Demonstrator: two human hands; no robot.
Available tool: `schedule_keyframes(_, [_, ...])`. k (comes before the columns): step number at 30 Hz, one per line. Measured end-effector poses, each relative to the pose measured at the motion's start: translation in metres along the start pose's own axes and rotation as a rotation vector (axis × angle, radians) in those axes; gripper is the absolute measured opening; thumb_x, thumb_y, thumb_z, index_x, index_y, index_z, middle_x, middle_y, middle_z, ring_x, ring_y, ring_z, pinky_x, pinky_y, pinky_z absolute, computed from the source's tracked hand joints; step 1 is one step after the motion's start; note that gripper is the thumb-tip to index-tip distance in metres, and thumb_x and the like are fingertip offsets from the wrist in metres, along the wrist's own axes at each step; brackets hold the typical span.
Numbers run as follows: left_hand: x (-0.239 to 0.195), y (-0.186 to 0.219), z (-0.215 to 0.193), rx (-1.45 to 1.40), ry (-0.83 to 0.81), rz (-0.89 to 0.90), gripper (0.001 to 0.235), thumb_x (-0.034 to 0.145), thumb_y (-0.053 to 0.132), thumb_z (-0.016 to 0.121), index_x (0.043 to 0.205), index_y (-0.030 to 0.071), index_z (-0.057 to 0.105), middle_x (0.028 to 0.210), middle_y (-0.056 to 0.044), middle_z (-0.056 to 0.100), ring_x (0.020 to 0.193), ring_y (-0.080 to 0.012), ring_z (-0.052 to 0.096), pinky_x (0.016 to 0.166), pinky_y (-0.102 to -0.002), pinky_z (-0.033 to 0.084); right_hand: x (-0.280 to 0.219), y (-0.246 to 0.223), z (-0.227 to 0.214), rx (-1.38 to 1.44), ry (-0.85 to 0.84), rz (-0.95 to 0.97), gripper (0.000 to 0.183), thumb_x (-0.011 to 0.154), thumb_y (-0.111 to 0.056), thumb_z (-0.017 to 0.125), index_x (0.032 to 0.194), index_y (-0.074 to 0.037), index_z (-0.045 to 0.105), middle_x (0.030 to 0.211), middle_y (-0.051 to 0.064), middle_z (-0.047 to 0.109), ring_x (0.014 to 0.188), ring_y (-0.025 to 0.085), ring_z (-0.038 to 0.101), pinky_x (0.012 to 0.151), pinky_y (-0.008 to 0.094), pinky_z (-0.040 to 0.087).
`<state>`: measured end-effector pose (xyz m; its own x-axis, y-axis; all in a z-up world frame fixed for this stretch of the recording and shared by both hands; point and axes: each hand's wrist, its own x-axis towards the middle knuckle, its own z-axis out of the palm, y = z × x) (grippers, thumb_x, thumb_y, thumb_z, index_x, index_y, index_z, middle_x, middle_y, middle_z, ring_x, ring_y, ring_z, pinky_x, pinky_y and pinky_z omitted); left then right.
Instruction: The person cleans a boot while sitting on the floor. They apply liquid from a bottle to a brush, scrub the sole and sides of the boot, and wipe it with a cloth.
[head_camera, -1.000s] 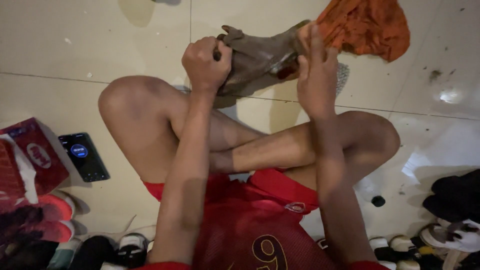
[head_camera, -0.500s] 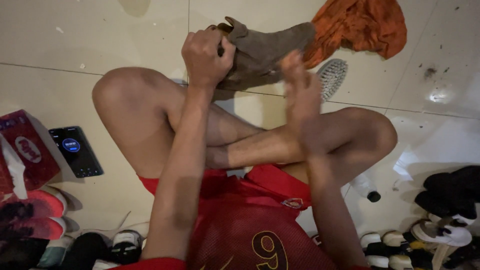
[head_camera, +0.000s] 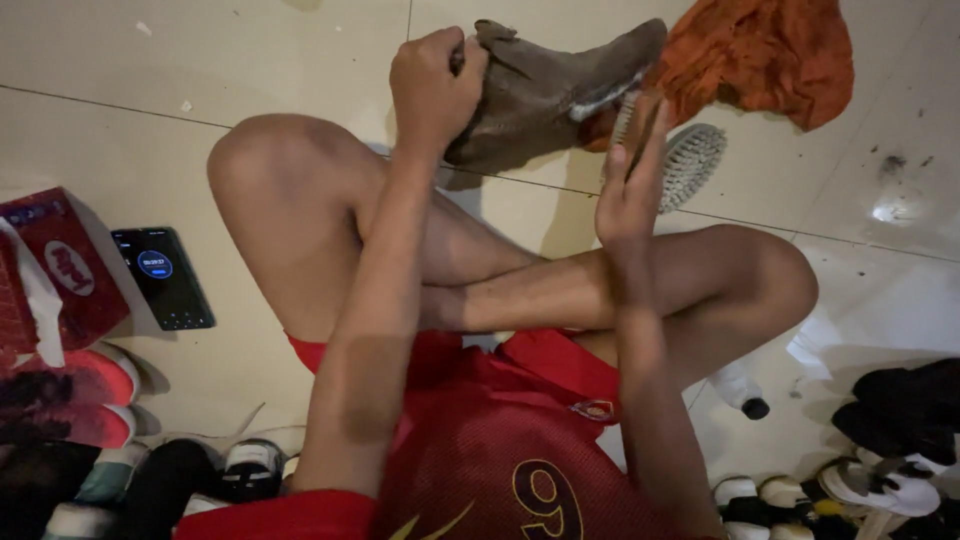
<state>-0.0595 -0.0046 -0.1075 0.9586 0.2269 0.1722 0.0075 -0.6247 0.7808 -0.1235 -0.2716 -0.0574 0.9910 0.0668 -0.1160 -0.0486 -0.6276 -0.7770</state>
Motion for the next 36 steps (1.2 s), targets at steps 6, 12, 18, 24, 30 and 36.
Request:
schedule_keyframes(6, [0.01, 0.038, -0.064, -0.175, -0.31, -0.188, 0.031, 0.094, 0.047, 0.067, 0.1, 0.02, 0.052, 0.102, 0.004, 0.054, 0.099, -0.0216, 0.049, 0.096, -0.043, 0.032, 0.009, -0.001, 0.005, 0.01, -0.049, 0.092, 0.063, 0.115, -0.061, 0.029, 0.165, -0.028, 0.01, 0.144, 0.008, 0.068, 0.061, 0.013, 0.053, 0.055, 0.032, 0.041])
schedule_keyframes(12, [-0.01, 0.023, -0.065, -0.183, -0.61, -0.189, 0.077, 0.082, 0.045, 0.092, 0.131, 0.008, 0.044, 0.131, -0.015, 0.032, 0.128, -0.0357, 0.039, 0.107, -0.051, 0.047, 0.008, 0.007, 0.002, 0.152, -0.085, 0.084, 0.069, 0.117, -0.059, 0.03, 0.168, -0.021, 0.003, 0.177, 0.003, 0.008, 0.166, 0.03, 0.018, 0.125, 0.044, 0.043])
schedule_keyframes(18, [0.002, 0.019, -0.069, -0.197, -0.734, -0.307, 0.065, 0.084, 0.041, 0.087, 0.123, 0.018, 0.041, 0.124, -0.013, 0.034, 0.123, -0.0396, 0.04, 0.103, -0.051, 0.044, 0.004, -0.009, 0.001, 0.149, -0.123, 0.112, 0.068, 0.114, -0.062, 0.03, 0.169, -0.029, 0.005, 0.179, -0.004, 0.01, 0.077, 0.012, 0.06, 0.073, 0.032, 0.059])
schedule_keyframes(24, [-0.004, -0.001, -0.055, -0.216, -0.715, -0.286, 0.058, 0.095, 0.035, 0.074, 0.139, 0.01, 0.047, 0.126, -0.012, 0.033, 0.129, -0.0377, 0.034, 0.11, -0.055, 0.04, 0.002, -0.014, -0.001, 0.164, -0.114, 0.101, 0.064, 0.117, -0.058, 0.031, 0.168, -0.031, 0.004, 0.179, -0.001, 0.008, 0.072, 0.011, 0.056, 0.067, 0.032, 0.056])
schedule_keyframes(30, [-0.003, 0.015, -0.06, -0.278, -0.697, -0.352, 0.06, 0.09, 0.037, 0.084, 0.127, 0.005, 0.048, 0.127, -0.016, 0.032, 0.143, -0.0369, 0.034, 0.125, -0.05, 0.035, 0.002, -0.012, -0.001, 0.116, -0.121, 0.105, 0.068, 0.115, -0.064, 0.028, 0.168, -0.03, 0.002, 0.18, -0.001, 0.01, 0.071, 0.012, 0.057, 0.064, 0.031, 0.055])
schedule_keyframes(36, [-0.009, 0.014, -0.054, -0.168, -0.586, -0.303, 0.061, 0.086, 0.045, 0.08, 0.126, 0.008, 0.054, 0.118, -0.012, 0.039, 0.122, -0.0344, 0.04, 0.1, -0.047, 0.044, 0.002, -0.004, 0.001, 0.147, -0.123, 0.233, 0.078, 0.11, -0.065, 0.033, 0.167, -0.022, 0.002, 0.104, 0.008, 0.071, 0.078, 0.015, 0.068, 0.073, 0.032, 0.057])
